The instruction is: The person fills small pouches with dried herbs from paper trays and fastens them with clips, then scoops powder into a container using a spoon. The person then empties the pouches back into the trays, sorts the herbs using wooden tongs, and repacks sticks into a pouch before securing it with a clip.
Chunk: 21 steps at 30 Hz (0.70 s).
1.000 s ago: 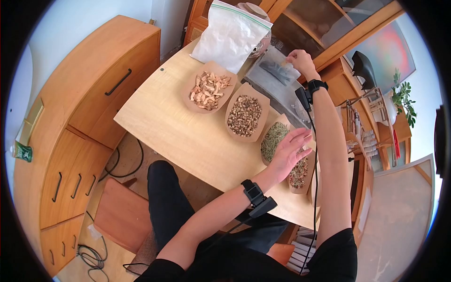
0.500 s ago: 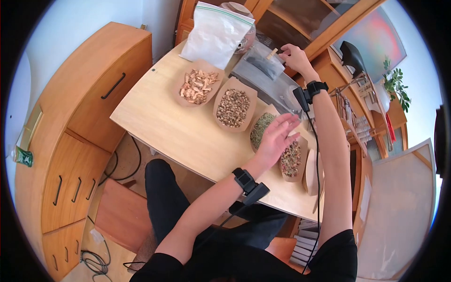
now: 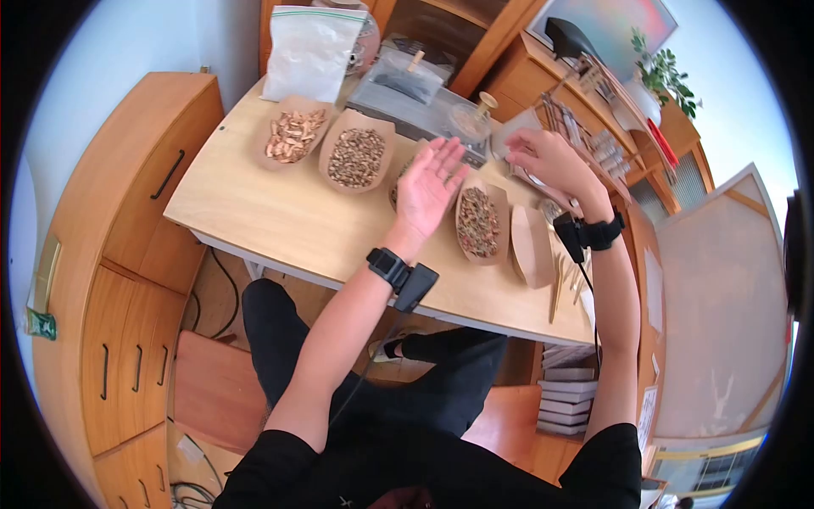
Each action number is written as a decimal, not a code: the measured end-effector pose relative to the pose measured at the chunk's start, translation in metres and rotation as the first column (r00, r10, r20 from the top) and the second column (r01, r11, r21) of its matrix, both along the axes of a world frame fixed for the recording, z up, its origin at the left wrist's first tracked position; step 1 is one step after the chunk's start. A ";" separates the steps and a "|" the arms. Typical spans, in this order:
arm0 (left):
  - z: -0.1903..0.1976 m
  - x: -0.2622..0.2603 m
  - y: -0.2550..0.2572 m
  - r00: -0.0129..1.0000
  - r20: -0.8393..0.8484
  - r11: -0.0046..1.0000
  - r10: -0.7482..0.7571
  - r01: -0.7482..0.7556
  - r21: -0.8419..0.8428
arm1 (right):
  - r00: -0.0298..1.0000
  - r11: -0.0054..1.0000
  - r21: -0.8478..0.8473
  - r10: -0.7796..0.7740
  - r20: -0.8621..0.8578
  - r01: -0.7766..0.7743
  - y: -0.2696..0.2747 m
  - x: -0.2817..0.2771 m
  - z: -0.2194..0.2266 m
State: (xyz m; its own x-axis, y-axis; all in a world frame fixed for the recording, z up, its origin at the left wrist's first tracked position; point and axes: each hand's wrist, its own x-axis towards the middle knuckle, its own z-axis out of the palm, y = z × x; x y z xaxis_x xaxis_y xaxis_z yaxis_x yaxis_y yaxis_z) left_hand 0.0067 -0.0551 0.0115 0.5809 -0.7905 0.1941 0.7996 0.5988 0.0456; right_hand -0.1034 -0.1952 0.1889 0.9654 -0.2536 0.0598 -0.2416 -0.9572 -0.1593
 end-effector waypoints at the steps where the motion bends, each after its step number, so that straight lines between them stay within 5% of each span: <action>1: -0.001 0.000 0.000 1.000 0.005 1.000 0.000 0.000 0.001 | 1.000 1.000 0.001 -0.016 -0.020 0.016 -0.004 -0.018 -0.002; 6: -0.002 0.000 0.001 0.995 0.051 0.995 -0.080 0.083 -0.050 | 0.990 0.990 0.020 -0.137 -0.045 0.138 -0.024 -0.110 -0.010; 8: -0.002 0.000 0.001 0.994 0.048 0.992 -0.099 0.102 -0.071 | 0.938 0.906 0.245 -0.325 -0.123 0.346 -0.026 -0.144 -0.014; 12: -0.001 0.005 0.003 0.997 0.046 0.988 -0.057 0.063 -0.138 | 0.931 0.902 0.234 -0.359 -0.063 0.363 -0.014 -0.191 -0.035; 16: 0.002 0.013 0.006 0.999 0.032 0.978 -0.037 0.043 -0.206 | 0.916 0.889 0.249 -0.401 0.019 0.384 0.021 -0.193 -0.057; 21: 0.002 0.031 0.019 1.000 0.025 0.978 -0.010 0.015 -0.209 | 0.949 0.952 0.215 -0.259 0.179 0.220 0.082 -0.152 -0.085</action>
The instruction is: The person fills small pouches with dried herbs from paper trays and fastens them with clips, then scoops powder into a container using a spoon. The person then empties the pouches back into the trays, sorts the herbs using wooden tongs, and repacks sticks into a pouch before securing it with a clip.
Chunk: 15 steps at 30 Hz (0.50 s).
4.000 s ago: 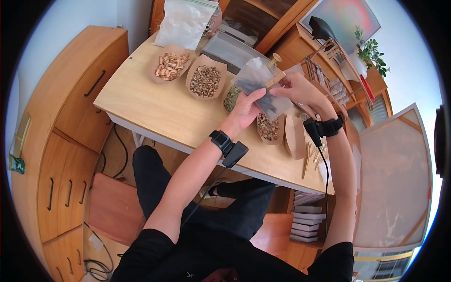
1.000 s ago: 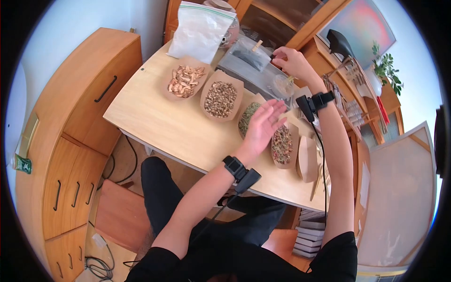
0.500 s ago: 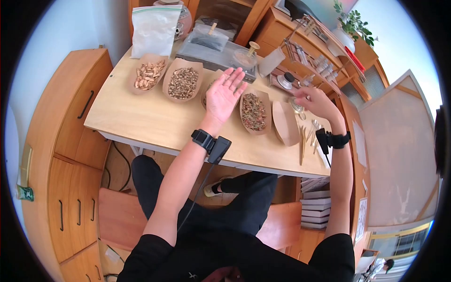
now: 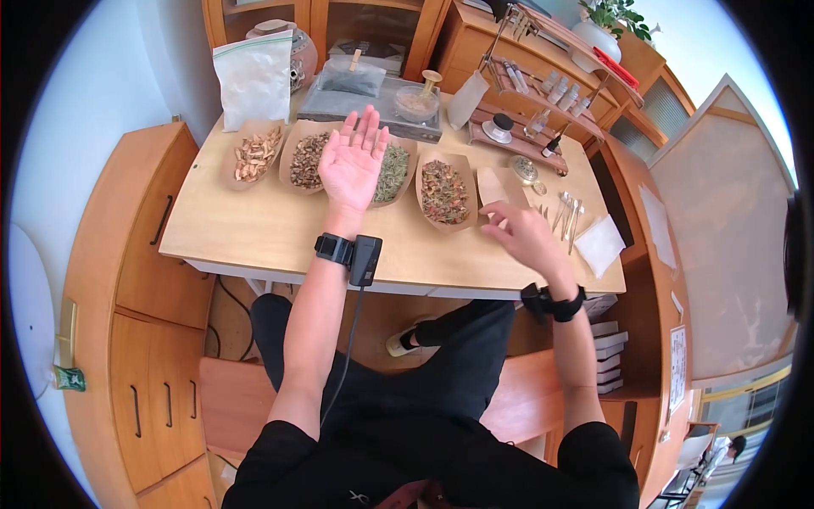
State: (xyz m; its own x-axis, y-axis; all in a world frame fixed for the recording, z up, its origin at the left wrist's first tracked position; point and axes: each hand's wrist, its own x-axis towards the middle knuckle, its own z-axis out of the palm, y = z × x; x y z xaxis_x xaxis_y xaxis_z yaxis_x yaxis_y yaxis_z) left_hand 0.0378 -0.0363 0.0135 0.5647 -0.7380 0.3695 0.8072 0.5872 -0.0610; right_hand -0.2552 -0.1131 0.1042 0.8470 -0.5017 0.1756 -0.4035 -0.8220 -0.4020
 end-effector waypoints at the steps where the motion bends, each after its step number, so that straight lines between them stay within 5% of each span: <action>1: -0.001 0.004 0.005 1.000 0.013 1.000 0.000 0.000 -0.001 | 1.000 1.000 0.008 0.002 0.008 -0.002 0.008 0.007 -0.006; 7: -0.015 0.029 0.028 0.999 0.036 1.000 0.012 -0.012 -0.024 | 0.999 0.988 -0.150 -0.031 0.004 0.032 0.005 0.029 -0.049; 15: -0.015 0.025 0.030 0.999 0.035 0.998 -0.022 0.024 -0.062 | 0.999 0.997 -0.065 -0.042 0.024 0.043 -0.005 0.041 -0.036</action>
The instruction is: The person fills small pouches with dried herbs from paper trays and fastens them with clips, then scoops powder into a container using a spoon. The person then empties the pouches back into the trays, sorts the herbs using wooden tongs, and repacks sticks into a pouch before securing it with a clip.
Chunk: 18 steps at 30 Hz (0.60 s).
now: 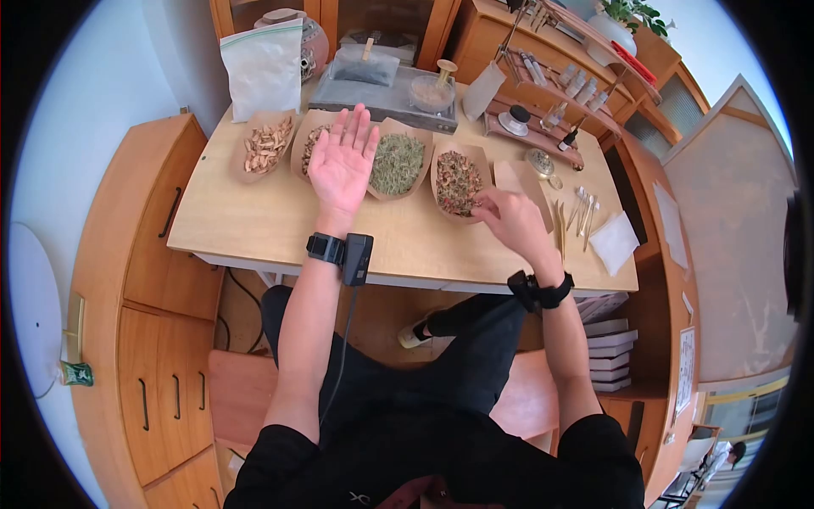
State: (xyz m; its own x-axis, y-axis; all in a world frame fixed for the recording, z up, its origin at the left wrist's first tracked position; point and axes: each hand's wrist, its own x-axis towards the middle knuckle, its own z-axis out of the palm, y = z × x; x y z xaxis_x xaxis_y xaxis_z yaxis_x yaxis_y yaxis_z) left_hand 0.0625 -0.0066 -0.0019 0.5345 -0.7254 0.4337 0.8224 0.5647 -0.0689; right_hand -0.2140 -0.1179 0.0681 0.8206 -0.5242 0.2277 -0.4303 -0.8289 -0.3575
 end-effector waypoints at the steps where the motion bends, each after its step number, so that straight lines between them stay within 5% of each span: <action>1: 0.000 0.000 -0.001 1.000 0.008 1.000 -0.002 0.002 0.002 | 1.000 1.000 -0.021 -0.003 0.018 0.003 -0.006 0.004 0.001; 4: -0.001 0.000 -0.001 1.000 0.010 1.000 -0.010 0.010 0.010 | 0.999 0.979 -0.200 0.026 -0.035 -0.033 -0.029 0.021 0.006; 9: -0.003 0.003 -0.001 1.000 0.018 1.000 0.011 -0.011 0.021 | 0.960 0.973 -0.212 0.033 -0.280 -0.095 -0.078 0.045 0.002; 11: -0.004 0.002 0.000 1.000 0.008 1.000 -0.004 0.004 0.019 | 0.932 0.948 -0.189 0.190 -0.310 -0.256 -0.089 0.051 -0.003; 18: -0.004 0.001 0.001 1.000 0.020 0.999 0.010 -0.011 0.035 | 0.917 0.983 -0.116 0.085 -0.389 -0.141 -0.086 0.055 0.000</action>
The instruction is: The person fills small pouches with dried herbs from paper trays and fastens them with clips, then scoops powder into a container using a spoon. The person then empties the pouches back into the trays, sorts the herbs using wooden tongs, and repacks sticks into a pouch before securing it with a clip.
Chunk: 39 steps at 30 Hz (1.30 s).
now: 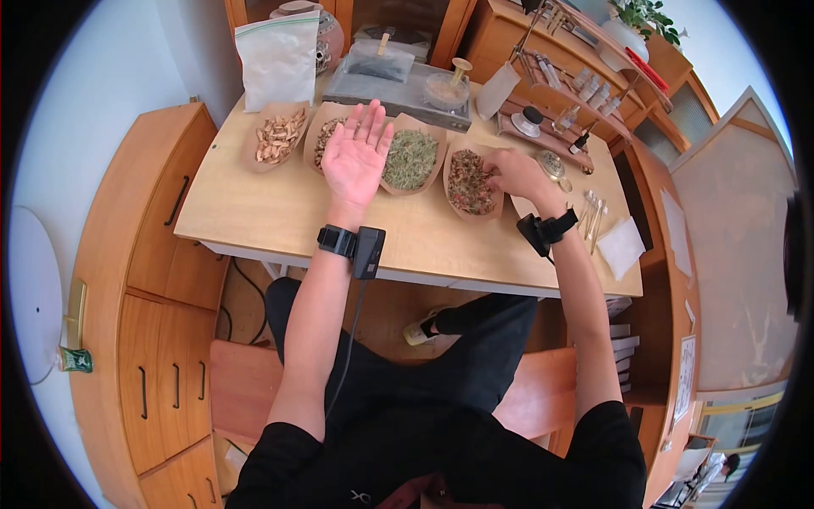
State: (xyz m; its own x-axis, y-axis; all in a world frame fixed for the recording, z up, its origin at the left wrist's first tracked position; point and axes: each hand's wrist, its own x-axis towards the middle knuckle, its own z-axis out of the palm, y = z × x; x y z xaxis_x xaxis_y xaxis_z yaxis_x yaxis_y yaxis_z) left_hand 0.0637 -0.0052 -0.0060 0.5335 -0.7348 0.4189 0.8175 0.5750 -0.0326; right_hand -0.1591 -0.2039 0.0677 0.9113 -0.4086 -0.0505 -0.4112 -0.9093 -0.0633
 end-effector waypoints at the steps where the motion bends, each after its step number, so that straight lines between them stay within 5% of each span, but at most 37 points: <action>1: 0.000 0.000 0.000 1.000 -0.001 1.000 0.008 -0.008 0.013 | 0.999 0.999 0.023 -0.034 -0.013 0.035 0.002 0.000 0.004; 9: -0.002 0.003 -0.002 1.000 -0.005 1.000 -0.011 0.011 -0.010 | 0.999 0.993 0.116 0.018 0.049 -0.024 0.013 0.009 0.021; 14: -0.002 0.001 -0.001 1.000 -0.003 1.000 0.008 -0.008 0.014 | 0.929 0.944 0.043 0.313 0.198 -0.327 0.049 0.040 0.022; 20: -0.002 0.002 0.000 1.000 -0.010 1.000 0.008 -0.008 0.021 | 0.959 0.960 0.056 0.278 -0.053 -0.275 0.068 0.072 0.005; 26: -0.003 0.001 -0.001 1.000 0.006 1.000 0.023 -0.024 0.009 | 0.975 0.978 0.080 0.201 -0.094 -0.194 0.064 0.071 0.013; 32: 0.001 0.000 0.000 0.999 -0.010 0.998 0.041 -0.040 0.049 | 0.920 0.904 0.175 0.389 0.039 -0.389 0.082 0.089 0.019; 39: 0.000 0.000 0.002 0.998 -0.016 0.997 0.059 -0.058 0.052 | 0.924 0.899 0.222 0.381 0.030 -0.378 0.073 0.107 0.006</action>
State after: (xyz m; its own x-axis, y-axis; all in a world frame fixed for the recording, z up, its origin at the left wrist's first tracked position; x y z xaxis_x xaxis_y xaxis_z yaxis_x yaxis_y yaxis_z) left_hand 0.0642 -0.0032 -0.0056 0.5834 -0.7222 0.3714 0.7818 0.6233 -0.0160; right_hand -0.0520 -0.1304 0.0737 0.9936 -0.0087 -0.1123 -0.0396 -0.9603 -0.2761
